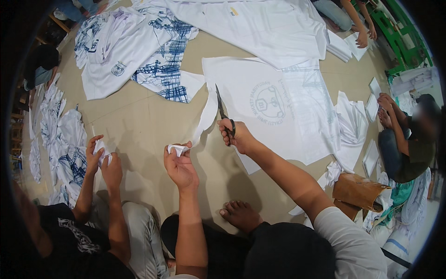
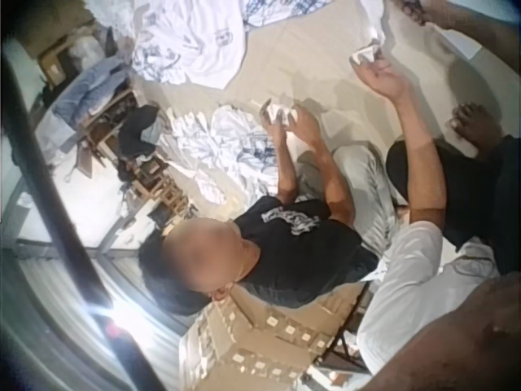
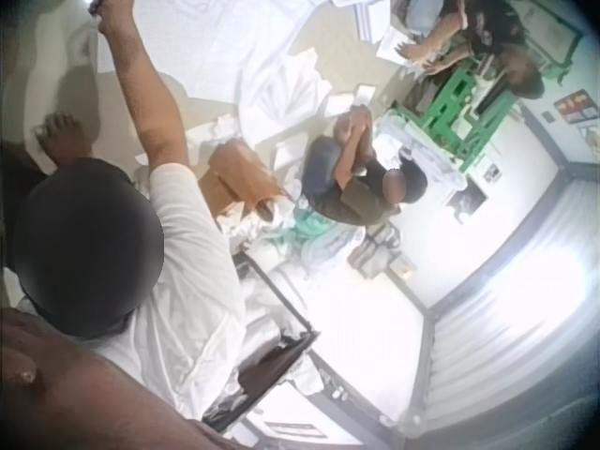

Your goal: The person cuts a large white fabric sheet with a printed design using scissors. They trim the edges and shape the fabric while sitting on the floor.

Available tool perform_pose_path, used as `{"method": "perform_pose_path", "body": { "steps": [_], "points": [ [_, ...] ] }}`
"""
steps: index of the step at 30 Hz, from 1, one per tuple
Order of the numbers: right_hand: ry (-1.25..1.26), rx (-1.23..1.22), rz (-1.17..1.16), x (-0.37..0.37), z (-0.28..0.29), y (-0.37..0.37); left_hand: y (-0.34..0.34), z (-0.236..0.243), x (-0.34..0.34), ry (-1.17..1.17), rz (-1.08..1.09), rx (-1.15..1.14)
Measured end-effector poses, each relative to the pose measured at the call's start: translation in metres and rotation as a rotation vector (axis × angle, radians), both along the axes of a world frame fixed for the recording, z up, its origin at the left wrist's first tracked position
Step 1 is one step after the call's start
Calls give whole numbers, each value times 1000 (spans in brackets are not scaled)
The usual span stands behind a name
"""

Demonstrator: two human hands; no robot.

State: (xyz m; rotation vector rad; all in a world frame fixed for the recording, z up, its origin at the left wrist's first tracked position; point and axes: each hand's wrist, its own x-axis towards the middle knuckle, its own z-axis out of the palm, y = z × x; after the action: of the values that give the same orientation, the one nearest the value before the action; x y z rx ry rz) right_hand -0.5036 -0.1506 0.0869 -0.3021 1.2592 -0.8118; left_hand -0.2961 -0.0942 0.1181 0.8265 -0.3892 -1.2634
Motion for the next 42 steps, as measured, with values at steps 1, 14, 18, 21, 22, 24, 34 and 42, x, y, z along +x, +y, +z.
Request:
{"method": "perform_pose_path", "body": {
  "steps": [1,14,18,21,22,24,34,42],
  "points": [
    [14,7,-28,7,1,-2,0,-1,0,8,6,4],
    [88,-41,-179,39,-6,-11,0,4,4,71,54,39],
    [67,-43,-181,39,-6,-13,0,3,4,93,49,27],
    [76,-39,-190,38,-9,-15,1,1,4,98,45,25],
    [75,-45,-194,39,-11,-15,1,1,4,98,45,29],
    [75,-51,-201,39,-12,-16,1,-1,4,86,44,21],
    [115,-38,-193,38,-9,-18,1,-1,2,80,55,45],
    [115,-25,-170,34,-8,-24,1,-1,3,71,50,43]
  ]
}}
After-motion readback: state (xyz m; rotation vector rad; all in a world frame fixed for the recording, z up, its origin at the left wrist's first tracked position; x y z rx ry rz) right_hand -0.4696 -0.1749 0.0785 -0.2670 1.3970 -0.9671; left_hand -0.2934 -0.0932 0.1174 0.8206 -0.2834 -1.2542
